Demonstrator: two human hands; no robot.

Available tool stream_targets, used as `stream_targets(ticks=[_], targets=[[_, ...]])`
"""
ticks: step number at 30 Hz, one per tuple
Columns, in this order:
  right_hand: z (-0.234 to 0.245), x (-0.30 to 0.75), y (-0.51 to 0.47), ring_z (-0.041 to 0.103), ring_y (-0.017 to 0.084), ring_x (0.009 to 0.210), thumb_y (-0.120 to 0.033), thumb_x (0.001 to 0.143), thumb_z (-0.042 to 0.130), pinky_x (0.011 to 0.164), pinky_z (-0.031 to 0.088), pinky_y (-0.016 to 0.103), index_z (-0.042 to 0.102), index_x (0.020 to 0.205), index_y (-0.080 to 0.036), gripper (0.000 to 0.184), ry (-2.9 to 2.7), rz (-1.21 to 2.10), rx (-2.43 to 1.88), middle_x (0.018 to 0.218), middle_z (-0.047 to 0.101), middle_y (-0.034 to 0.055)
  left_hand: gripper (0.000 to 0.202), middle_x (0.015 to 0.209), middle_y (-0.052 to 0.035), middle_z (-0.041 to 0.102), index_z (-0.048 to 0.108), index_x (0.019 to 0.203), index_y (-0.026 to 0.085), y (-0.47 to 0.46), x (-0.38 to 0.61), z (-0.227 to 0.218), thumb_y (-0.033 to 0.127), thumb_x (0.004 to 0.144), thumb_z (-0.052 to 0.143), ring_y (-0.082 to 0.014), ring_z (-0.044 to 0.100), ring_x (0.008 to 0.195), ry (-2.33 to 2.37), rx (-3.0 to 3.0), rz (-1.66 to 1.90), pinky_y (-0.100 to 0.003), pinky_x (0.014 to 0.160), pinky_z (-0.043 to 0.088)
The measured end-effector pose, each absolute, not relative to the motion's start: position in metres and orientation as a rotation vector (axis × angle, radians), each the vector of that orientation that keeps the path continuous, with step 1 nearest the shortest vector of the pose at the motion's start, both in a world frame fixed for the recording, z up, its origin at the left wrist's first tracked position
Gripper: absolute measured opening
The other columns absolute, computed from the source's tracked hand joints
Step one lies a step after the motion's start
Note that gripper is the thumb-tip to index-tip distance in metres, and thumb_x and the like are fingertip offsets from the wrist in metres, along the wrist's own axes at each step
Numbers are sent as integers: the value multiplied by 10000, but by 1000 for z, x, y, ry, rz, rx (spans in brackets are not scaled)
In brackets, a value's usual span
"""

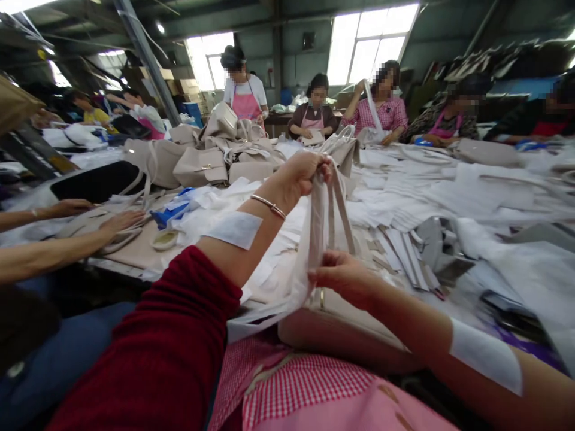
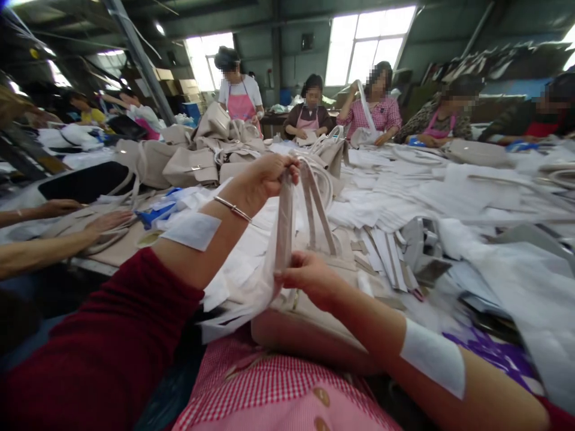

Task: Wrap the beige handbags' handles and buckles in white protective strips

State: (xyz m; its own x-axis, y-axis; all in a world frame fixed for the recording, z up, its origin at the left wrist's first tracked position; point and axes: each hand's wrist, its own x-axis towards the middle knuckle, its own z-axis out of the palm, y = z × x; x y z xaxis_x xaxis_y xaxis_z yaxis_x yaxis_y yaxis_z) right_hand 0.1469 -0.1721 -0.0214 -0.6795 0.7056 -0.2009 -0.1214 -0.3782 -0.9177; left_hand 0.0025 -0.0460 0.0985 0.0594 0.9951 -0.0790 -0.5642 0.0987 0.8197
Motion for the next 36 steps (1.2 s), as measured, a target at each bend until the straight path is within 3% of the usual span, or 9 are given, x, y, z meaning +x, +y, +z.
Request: stream_targets(ticks=[4,8,13,17,19,21,25,29,36], targets=[[2,218,-142,624,130,570,-202,589,841,548,522,235,686,882,-177,333,-999,1720,-1060,702,693,5,193,516,70,398,566,781,88,-62,-47,78,126,956,495,2,302,342,932,688,1149,-93,343,214],[9,262,-130,629,128,566,-120,630,806,487,524,217,664,1032,-201,434,-885,1605,-1115,764,696,11,176,523,66,423,598,779,89,-101,-54,18,176,816,745,-9,347,365,1073,809,975,-108,336,244],[-21,257,-115,442,52,411,-95,734,722,318,321,131,595,772,-144,141,-639,1796,-1075,587,572,-30,89,522,62,440,624,822,72,-122,-39,-36,138,864,666,-22,383,381,1037,549,1149,-121,372,347],[-19,241,-100,408,44,407,-117,783,677,338,306,129,541,706,-158,162,-594,1791,-965,526,503,-59,409,872,-102,692,661,976,111,-125,-32,-35,508,889,612,-183,683,816,737,377,1497,-293,713,592],[-11,224,-100,423,51,407,-124,790,660,356,340,144,568,729,-153,114,-619,1805,-902,531,515,-58,607,1125,-132,694,664,1084,161,-130,-22,-31,699,817,576,-261,639,1111,630,471,1526,-405,902,565],[-6,203,-106,480,67,440,-123,768,668,412,417,169,596,754,-146,77,-644,1834,-851,560,561,-45,664,1219,-127,676,665,1128,184,-133,-6,-30,743,775,589,-281,587,1216,612,598,1426,-426,969,527],[-14,163,-127,604,119,557,-163,638,790,558,516,234,648,818,-149,230,-656,1903,-805,645,662,-21,598,1104,-171,718,680,1079,108,-125,24,-32,645,820,621,-305,657,1109,640,671,1152,-417,947,538],[-29,157,-145,564,108,504,-320,614,865,488,436,222,669,804,-147,323,-887,1818,-869,638,674,-8,250,895,-128,754,676,1008,97,-115,29,-25,314,892,635,-228,730,864,778,562,1244,-353,825,592],[-34,175,-155,532,103,554,-404,661,814,527,406,224,678,834,-142,342,-1122,1723,-969,655,644,-10,167,1009,-195,754,676,993,66,-126,17,-8,105,849,601,-278,739,897,873,636,1202,-428,794,612]])
